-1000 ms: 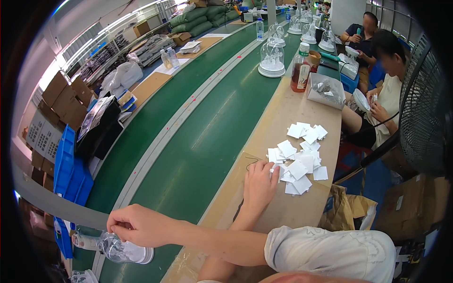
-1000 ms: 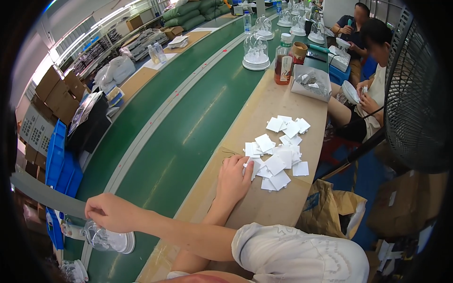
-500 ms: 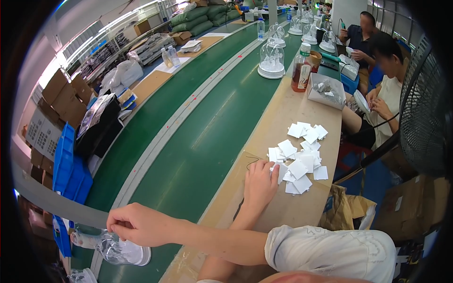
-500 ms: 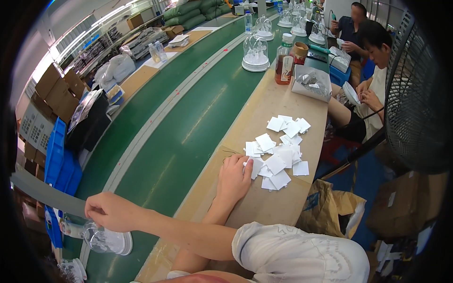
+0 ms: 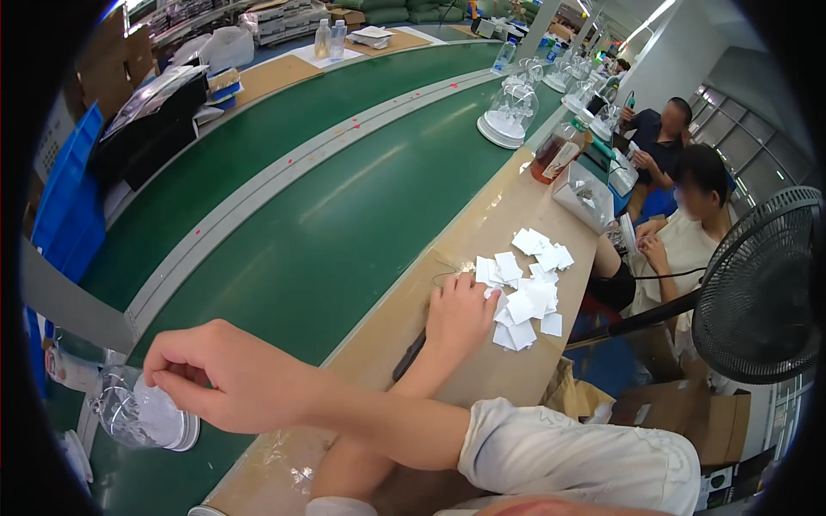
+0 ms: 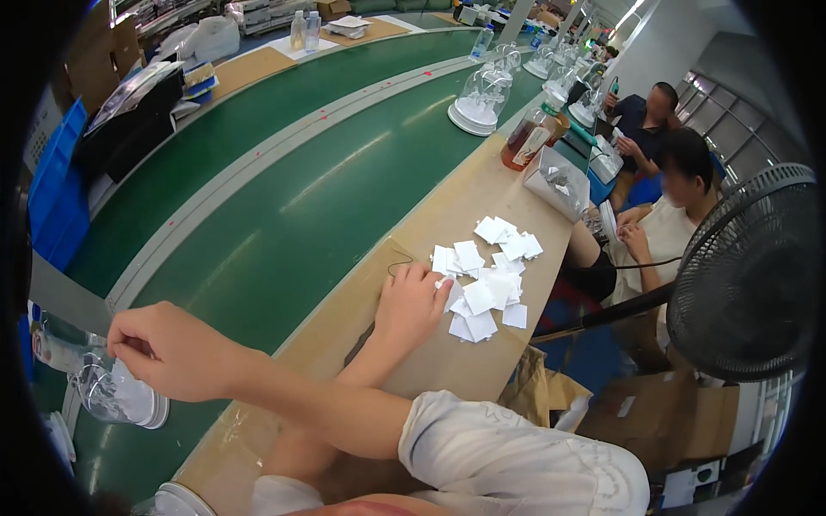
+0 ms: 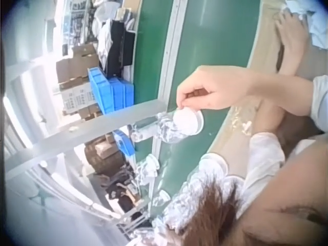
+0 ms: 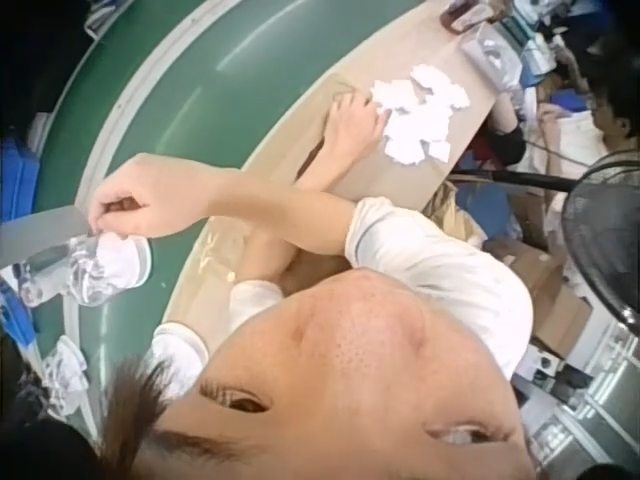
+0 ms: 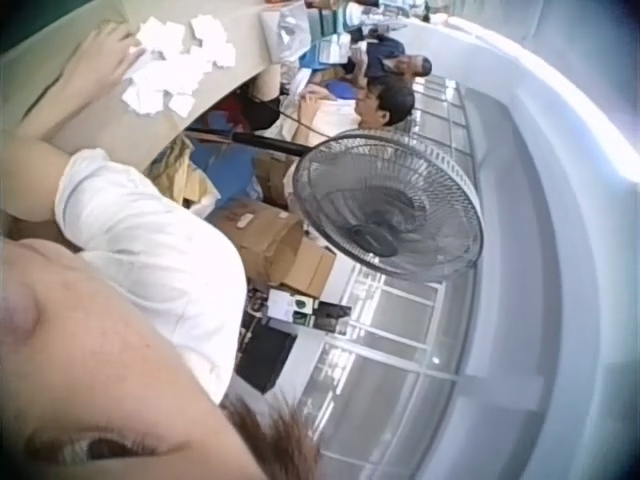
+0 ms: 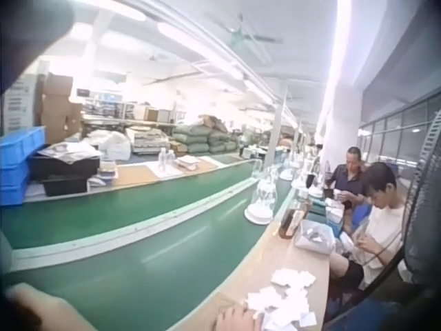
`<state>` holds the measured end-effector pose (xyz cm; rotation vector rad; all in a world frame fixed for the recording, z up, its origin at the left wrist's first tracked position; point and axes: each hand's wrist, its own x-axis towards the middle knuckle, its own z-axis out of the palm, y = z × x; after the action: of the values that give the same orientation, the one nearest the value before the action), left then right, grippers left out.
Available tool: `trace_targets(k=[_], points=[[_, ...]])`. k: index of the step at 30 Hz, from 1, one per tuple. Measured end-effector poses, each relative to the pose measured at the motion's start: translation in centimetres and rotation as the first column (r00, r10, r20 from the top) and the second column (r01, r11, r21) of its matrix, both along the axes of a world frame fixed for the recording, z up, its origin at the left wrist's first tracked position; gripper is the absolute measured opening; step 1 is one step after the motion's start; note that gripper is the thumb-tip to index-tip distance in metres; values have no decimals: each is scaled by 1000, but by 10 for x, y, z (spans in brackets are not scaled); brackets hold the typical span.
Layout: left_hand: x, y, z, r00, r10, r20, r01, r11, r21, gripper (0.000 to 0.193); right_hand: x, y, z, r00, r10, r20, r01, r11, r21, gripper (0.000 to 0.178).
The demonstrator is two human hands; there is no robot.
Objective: Assembling components of a light fixture, including the base, battery covers, and labels, on a factory assembly line.
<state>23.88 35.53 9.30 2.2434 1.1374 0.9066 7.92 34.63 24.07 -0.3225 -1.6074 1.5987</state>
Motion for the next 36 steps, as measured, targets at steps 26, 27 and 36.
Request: trace_targets(k=[26,27,36], points=[[2,0,1,980,57,189,-51,998,-38,24,7,-5,-48,994,77,71,-58,970,-237,12],[1,1,4,975,18,223,6,994,-105,25,7,-5,-51,993,98,60,-78,959,-274,13],[-19,7,9,836,58,545,148,933,-327,23,-1,2,-46,948,181,-260,-311,686,-658,14]])
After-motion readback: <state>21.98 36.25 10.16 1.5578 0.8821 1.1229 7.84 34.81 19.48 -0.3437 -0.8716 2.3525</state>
